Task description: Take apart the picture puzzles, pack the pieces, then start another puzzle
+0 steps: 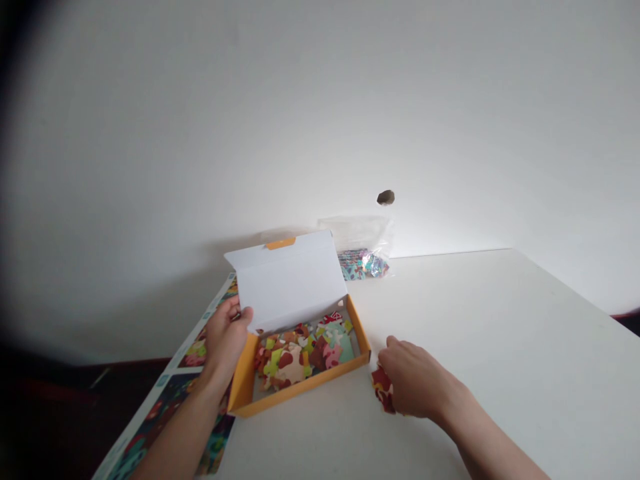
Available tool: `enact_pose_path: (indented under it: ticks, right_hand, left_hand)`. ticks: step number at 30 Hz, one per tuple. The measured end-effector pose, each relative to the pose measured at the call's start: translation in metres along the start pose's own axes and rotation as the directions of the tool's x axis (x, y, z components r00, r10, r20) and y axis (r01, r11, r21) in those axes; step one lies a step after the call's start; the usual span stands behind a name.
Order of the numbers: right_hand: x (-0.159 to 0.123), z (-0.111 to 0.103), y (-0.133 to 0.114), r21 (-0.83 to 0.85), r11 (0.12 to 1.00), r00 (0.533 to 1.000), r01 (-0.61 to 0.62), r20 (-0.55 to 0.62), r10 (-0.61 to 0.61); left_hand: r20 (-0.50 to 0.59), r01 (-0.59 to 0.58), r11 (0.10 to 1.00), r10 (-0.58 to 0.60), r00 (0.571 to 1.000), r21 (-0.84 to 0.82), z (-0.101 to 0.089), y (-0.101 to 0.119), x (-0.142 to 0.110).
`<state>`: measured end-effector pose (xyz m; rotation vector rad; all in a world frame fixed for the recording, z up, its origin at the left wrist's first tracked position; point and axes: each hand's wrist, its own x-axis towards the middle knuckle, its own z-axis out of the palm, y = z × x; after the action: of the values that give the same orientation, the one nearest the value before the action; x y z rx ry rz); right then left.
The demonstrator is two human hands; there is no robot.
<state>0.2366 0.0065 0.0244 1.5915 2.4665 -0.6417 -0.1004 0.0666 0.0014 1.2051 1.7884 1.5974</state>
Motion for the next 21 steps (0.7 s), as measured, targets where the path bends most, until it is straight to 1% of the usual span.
enact_pose_path:
  ticks: [2, 4, 6, 7, 9, 13, 15, 17, 18, 19, 20, 21]
  right_hand:
    - [-0.003, -0.005, -0.001, 0.031, 0.999, 1.000, -0.010, 0.001, 0.010]
    - [-0.008, -0.013, -0.001, 0.102, 0.995, 0.999, -0.018, 0.032, 0.015]
    - [-0.015, -0.020, -0.001, 0.156, 0.988, 0.998, -0.004, 0.060, -0.005]
    - [-0.018, -0.021, -0.001, 0.157, 0.987, 0.997, 0.010, 0.069, -0.021]
    - [-0.023, -0.018, -0.005, 0.108, 0.994, 0.997, 0.016, 0.068, -0.024]
    - [-0.022, -0.001, -0.019, 0.013, 0.999, 0.998, -0.041, 0.043, 0.041]
    - [-0.019, 0.003, -0.025, 0.020, 0.998, 0.998, -0.055, 0.040, 0.055]
    - [-0.017, -0.001, -0.026, 0.062, 0.997, 0.997, -0.055, 0.061, 0.051]
    - [-0.017, -0.005, -0.025, 0.094, 0.995, 0.995, -0.035, 0.097, 0.026]
    - [-0.017, -0.011, -0.024, 0.144, 0.990, 0.987, -0.001, 0.161, -0.023]
    - [-0.017, -0.017, -0.023, 0.228, 0.973, 0.966, 0.045, 0.239, -0.101]
    - [-0.017, -0.024, -0.023, 0.347, 0.934, 0.929, 0.091, 0.307, -0.205]
  left_hand:
    - [0.004, 0.003, 1.000, -0.003, 1.000, -0.002, 0.000, 0.000, 0.000]
    - [0.007, 0.005, 1.000, -0.005, 1.000, -0.005, 0.000, 0.000, 0.000]
    - [0.007, 0.005, 1.000, -0.005, 1.000, -0.007, -0.001, 0.000, 0.000]
    - [0.007, 0.004, 1.000, -0.004, 1.000, -0.007, 0.000, 0.001, 0.000]
    - [0.007, 0.002, 1.000, -0.002, 1.000, -0.008, 0.000, 0.001, 0.000]
    - [0.000, -0.003, 1.000, 0.003, 1.000, -0.008, 0.000, 0.003, -0.002]
    - [-0.007, -0.003, 1.000, 0.003, 1.000, -0.007, 0.000, 0.003, -0.002]
    - [-0.008, 0.000, 1.000, 0.000, 1.000, -0.008, 0.000, 0.004, -0.002]
    - [-0.007, 0.003, 1.000, -0.003, 1.000, -0.009, 0.000, 0.004, -0.002]
    - [-0.005, 0.005, 1.000, -0.005, 1.000, -0.011, -0.001, 0.005, -0.002]
    - [-0.002, 0.007, 1.000, -0.007, 1.000, -0.013, -0.001, 0.005, -0.002]
    - [0.001, 0.008, 1.000, -0.008, 1.000, -0.014, -0.001, 0.006, -0.002]
